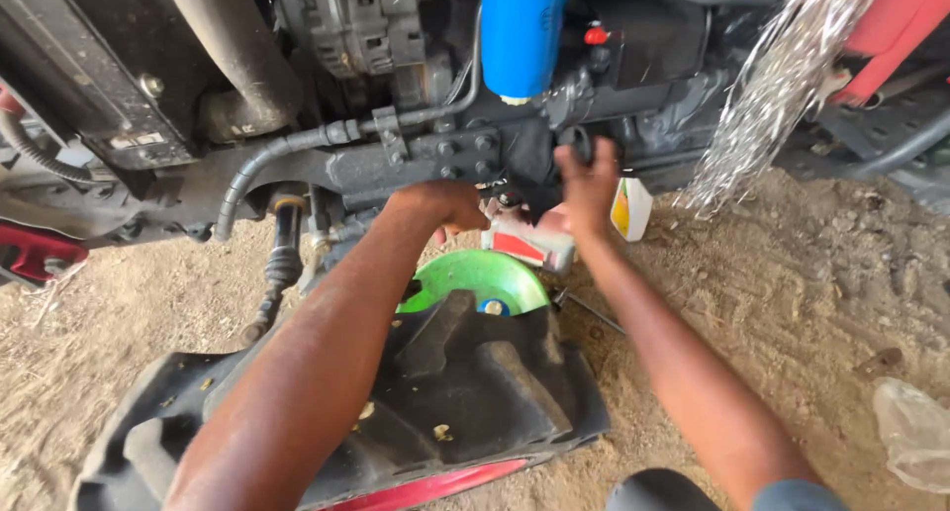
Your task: Changing the oil filter on a small tractor using hands and a cloth.
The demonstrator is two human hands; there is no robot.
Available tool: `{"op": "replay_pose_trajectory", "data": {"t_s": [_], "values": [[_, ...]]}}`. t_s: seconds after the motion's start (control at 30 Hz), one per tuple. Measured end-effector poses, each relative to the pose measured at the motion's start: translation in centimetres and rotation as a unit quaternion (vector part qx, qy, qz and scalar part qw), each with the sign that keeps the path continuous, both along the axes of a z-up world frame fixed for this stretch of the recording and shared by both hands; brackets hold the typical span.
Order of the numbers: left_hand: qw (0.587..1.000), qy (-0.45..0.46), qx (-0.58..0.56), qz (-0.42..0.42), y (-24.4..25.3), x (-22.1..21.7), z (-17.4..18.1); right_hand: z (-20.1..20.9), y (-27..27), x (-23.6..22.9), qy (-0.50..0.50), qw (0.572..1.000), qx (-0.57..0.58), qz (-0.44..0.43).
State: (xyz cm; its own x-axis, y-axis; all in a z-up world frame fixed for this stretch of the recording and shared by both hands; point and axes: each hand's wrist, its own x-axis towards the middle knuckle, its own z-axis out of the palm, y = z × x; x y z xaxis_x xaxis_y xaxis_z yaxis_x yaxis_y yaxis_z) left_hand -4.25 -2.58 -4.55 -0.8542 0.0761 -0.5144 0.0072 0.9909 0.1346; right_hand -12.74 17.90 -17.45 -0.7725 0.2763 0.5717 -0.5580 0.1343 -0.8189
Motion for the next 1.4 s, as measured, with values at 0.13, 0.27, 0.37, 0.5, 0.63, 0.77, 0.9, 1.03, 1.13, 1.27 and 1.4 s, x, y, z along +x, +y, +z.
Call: {"op": "replay_pose_trajectory", "data": {"t_s": [0.13,0.27,0.37,0.5,0.63,0.77,0.9,1.03,1.13,1.27,1.4], "values": [[1.000,0.016,-0.005,0.009,-0.2,0.3,-0.3,-4.4,0.3,-2.7,0.078,0.943,0.267,-0.180],[0.999,0.038,0.009,0.021,-1.1,0.1,-1.2,-5.3,1.1,-0.7,-0.281,0.923,0.242,0.105],[0.998,0.055,0.027,0.005,-2.9,-1.5,-3.8,-1.6,0.7,1.9,-0.315,0.915,-0.022,0.251],[0.986,0.145,0.076,-0.003,-2.6,-0.1,-3.9,4.1,1.6,4.4,-0.260,0.812,-0.356,0.383],[0.972,0.182,0.147,-0.028,-1.9,1.1,-8.3,15.4,3.1,11.3,-0.234,0.845,-0.353,0.326],[0.956,0.175,0.214,0.101,2.9,5.0,-3.8,18.1,3.4,10.9,-0.013,0.996,-0.027,0.080],[0.946,0.159,0.241,0.145,6.9,8.9,1.9,13.8,2.1,9.2,-0.124,0.898,0.417,0.068],[0.872,0.216,0.407,0.166,8.1,12.1,0.5,15.6,1.0,8.7,-0.438,0.877,-0.081,0.180],[0.827,0.124,0.483,0.261,8.4,13.9,2.3,17.8,0.1,7.9,-0.315,0.847,-0.393,0.170],[0.766,0.126,0.484,0.404,9.1,15.8,11.0,20.6,3.3,11.3,-0.444,0.847,-0.127,0.265],[0.540,-0.012,0.593,0.597,11.6,18.8,19.6,34.1,7.8,20.0,-0.410,0.684,0.033,0.603]]}}
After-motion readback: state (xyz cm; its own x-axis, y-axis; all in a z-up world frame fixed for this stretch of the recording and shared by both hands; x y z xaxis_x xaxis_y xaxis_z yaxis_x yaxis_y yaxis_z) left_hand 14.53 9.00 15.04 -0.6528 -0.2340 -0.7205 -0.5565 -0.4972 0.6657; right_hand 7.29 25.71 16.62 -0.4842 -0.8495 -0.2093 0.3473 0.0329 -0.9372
